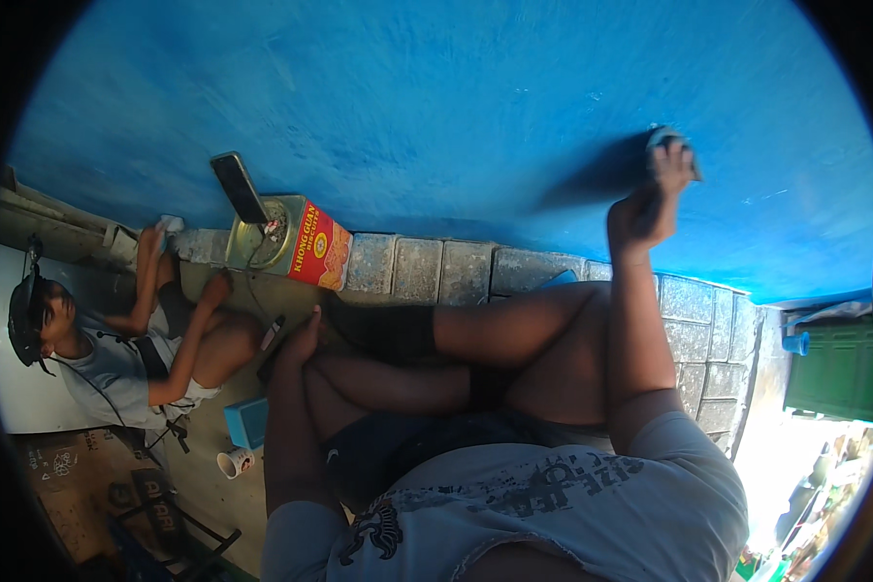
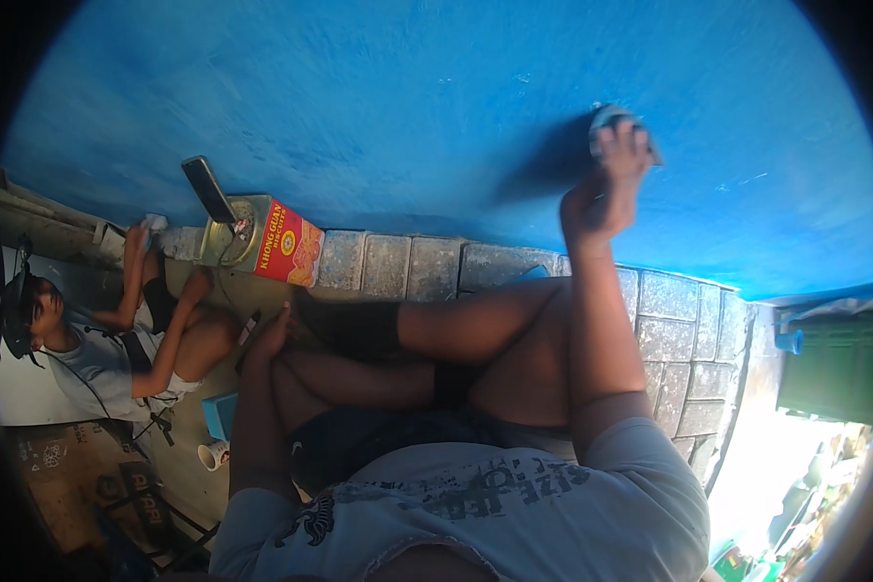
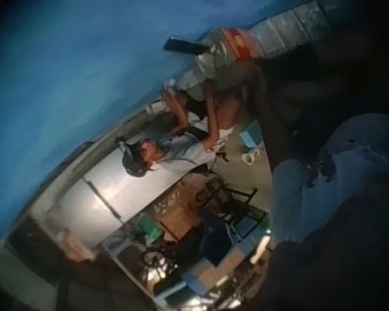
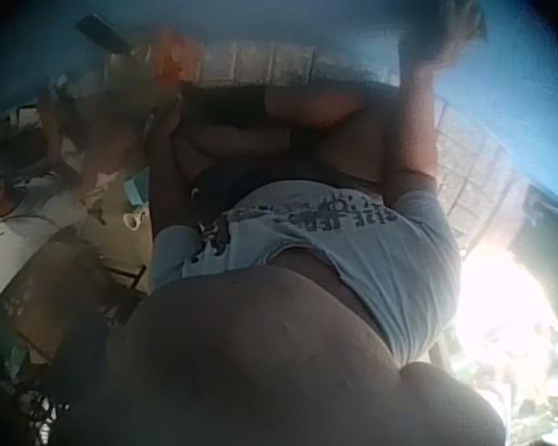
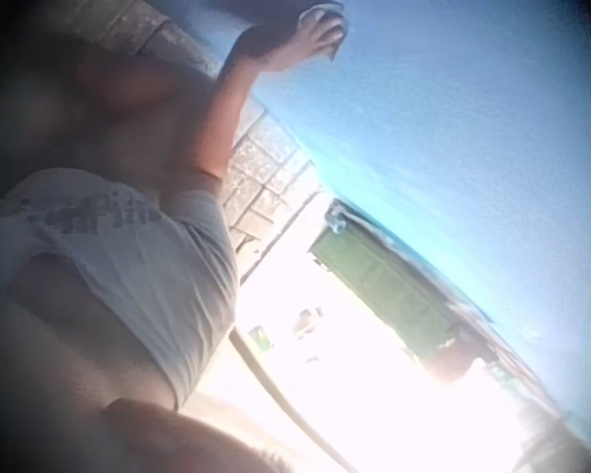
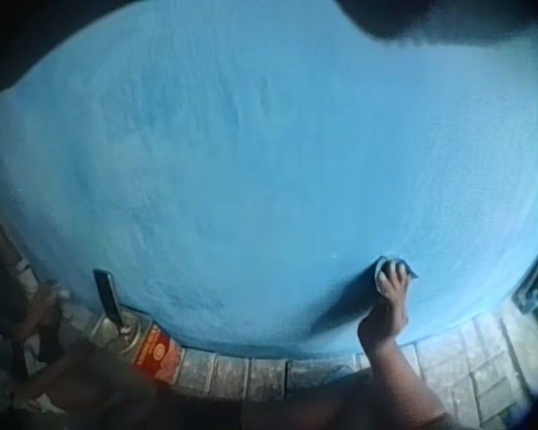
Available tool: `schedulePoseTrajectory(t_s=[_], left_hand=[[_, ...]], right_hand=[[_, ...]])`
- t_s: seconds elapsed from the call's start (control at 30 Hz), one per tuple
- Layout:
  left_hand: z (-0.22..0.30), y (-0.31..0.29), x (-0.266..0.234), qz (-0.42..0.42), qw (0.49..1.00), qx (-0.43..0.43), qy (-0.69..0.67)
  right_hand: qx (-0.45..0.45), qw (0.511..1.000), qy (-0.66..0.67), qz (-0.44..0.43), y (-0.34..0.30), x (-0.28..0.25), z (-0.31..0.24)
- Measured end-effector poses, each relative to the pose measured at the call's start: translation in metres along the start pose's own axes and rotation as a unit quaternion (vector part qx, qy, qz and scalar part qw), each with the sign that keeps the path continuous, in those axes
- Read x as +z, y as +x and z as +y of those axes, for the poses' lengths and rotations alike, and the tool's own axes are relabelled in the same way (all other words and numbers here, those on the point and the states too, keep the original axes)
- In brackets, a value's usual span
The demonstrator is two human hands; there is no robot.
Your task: Sanding a blue painted wall using a piece of sandpaper.
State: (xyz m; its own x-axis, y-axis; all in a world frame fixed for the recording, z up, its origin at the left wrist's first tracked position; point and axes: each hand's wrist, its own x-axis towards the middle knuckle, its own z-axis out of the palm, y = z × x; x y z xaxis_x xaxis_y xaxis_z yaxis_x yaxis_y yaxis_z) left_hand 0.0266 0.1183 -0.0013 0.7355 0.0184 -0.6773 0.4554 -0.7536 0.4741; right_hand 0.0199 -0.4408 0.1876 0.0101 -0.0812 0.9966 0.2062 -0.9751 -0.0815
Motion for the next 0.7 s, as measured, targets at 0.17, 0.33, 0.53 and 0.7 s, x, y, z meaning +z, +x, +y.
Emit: schedulePoseTrajectory(t_s=[0.17,0.33,0.53,0.7], left_hand=[[-0.011,0.005,0.001,0.02,0.999,0.019,-0.027],[-0.014,0.012,-0.001,-0.012,1.0,0.018,-0.015],[-0.019,0.024,0.009,-0.004,0.999,0.022,-0.024],[-0.019,0.017,0.007,0.004,0.999,0.018,-0.044]], right_hand=[[-0.015,0.998,0.051,-0.02,0.005,-0.005,-0.003],[0.026,0.995,0.046,0.085,0.044,-0.019,0.019],[-0.025,0.996,-0.061,-0.059,-0.008,-0.017,0.018],[0.043,0.995,-0.037,0.08,0.04,-0.01,0.023]])
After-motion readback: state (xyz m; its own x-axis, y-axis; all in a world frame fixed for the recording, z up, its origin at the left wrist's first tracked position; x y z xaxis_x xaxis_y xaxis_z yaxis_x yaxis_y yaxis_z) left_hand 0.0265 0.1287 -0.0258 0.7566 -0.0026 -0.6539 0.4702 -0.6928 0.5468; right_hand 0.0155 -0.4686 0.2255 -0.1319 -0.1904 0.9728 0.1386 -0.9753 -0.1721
